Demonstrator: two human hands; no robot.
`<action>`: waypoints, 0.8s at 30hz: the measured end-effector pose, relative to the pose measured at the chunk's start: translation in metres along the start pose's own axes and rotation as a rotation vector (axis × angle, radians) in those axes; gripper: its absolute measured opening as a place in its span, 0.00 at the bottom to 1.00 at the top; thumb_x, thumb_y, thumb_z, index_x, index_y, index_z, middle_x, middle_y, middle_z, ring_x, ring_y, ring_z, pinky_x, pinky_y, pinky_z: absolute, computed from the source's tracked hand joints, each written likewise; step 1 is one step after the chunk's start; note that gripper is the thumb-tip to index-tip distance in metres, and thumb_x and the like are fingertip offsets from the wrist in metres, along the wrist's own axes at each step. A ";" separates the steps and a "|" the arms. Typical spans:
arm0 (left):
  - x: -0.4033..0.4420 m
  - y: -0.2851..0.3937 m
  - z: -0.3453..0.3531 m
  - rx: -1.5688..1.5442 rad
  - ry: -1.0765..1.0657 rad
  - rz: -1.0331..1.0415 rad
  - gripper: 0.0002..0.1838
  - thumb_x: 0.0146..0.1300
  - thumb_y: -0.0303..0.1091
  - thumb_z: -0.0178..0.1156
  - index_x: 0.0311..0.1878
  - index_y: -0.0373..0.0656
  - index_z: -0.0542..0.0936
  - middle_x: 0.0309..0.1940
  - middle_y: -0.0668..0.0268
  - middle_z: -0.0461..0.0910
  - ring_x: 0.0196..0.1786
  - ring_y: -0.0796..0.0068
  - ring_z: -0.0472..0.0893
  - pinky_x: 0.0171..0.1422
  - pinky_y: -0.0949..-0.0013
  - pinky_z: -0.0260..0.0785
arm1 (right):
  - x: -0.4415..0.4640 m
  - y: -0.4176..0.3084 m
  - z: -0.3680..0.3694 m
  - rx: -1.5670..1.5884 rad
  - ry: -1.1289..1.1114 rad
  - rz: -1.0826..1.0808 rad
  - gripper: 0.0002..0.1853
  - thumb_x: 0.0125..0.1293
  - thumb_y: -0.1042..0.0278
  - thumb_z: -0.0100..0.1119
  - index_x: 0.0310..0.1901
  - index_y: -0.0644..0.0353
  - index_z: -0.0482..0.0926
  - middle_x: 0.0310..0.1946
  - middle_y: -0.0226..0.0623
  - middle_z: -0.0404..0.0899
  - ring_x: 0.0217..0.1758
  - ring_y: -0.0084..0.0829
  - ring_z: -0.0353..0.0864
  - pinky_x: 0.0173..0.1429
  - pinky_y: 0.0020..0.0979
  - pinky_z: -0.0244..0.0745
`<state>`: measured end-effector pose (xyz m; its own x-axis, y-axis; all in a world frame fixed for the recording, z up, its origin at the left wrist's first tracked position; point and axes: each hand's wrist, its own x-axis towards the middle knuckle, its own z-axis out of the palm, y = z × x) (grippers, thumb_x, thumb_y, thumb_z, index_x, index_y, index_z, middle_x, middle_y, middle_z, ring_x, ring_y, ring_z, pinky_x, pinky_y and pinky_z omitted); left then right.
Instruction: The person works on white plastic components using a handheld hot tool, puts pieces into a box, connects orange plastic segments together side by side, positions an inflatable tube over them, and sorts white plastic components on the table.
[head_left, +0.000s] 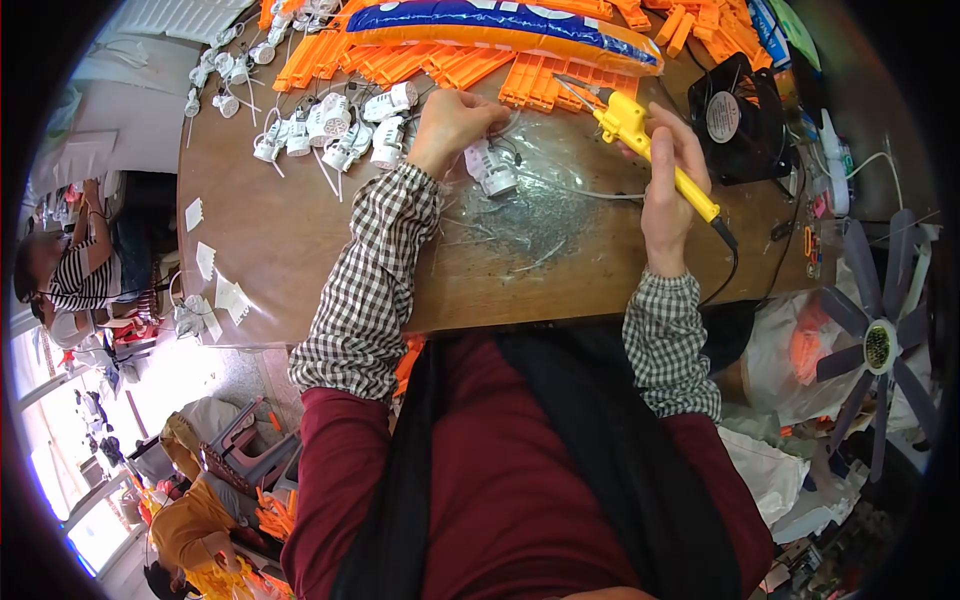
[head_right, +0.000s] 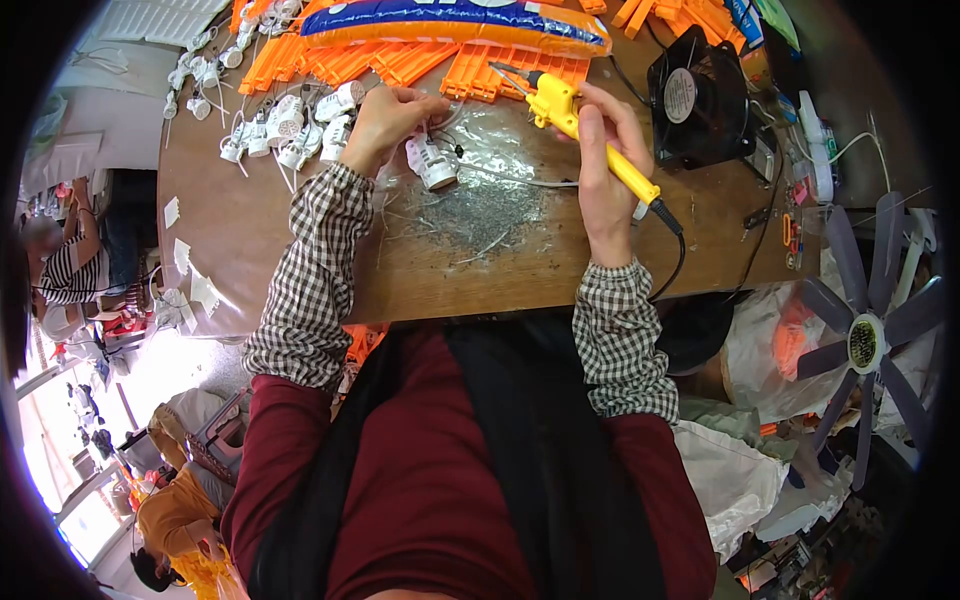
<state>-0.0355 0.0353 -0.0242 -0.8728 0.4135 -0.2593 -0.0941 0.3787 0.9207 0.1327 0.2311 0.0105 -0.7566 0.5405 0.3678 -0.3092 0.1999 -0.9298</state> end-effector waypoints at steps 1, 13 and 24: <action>0.000 0.000 0.000 0.000 -0.001 -0.001 0.13 0.62 0.34 0.71 0.33 0.31 0.88 0.23 0.67 0.83 0.24 0.85 0.75 0.28 0.78 0.64 | -0.001 0.001 -0.001 -0.011 -0.021 0.009 0.20 0.79 0.62 0.50 0.60 0.71 0.76 0.49 0.41 0.79 0.44 0.31 0.85 0.51 0.28 0.81; -0.002 -0.003 -0.009 -0.147 -0.029 -0.045 0.14 0.65 0.34 0.70 0.45 0.30 0.86 0.32 0.65 0.86 0.30 0.83 0.81 0.34 0.80 0.73 | 0.015 0.007 0.018 -0.066 -0.214 -0.141 0.08 0.75 0.72 0.56 0.45 0.69 0.80 0.44 0.35 0.79 0.41 0.23 0.81 0.46 0.24 0.78; 0.004 0.005 -0.013 -0.092 -0.065 -0.122 0.12 0.62 0.31 0.67 0.36 0.27 0.86 0.27 0.61 0.84 0.26 0.79 0.80 0.31 0.78 0.73 | 0.034 0.006 0.019 -0.156 -0.328 -0.205 0.08 0.71 0.74 0.62 0.33 0.67 0.78 0.34 0.31 0.79 0.34 0.20 0.76 0.38 0.23 0.70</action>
<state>-0.0460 0.0279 -0.0164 -0.8194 0.4232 -0.3866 -0.2438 0.3530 0.9033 0.0937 0.2353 0.0177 -0.8396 0.1928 0.5079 -0.4009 0.4111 -0.8187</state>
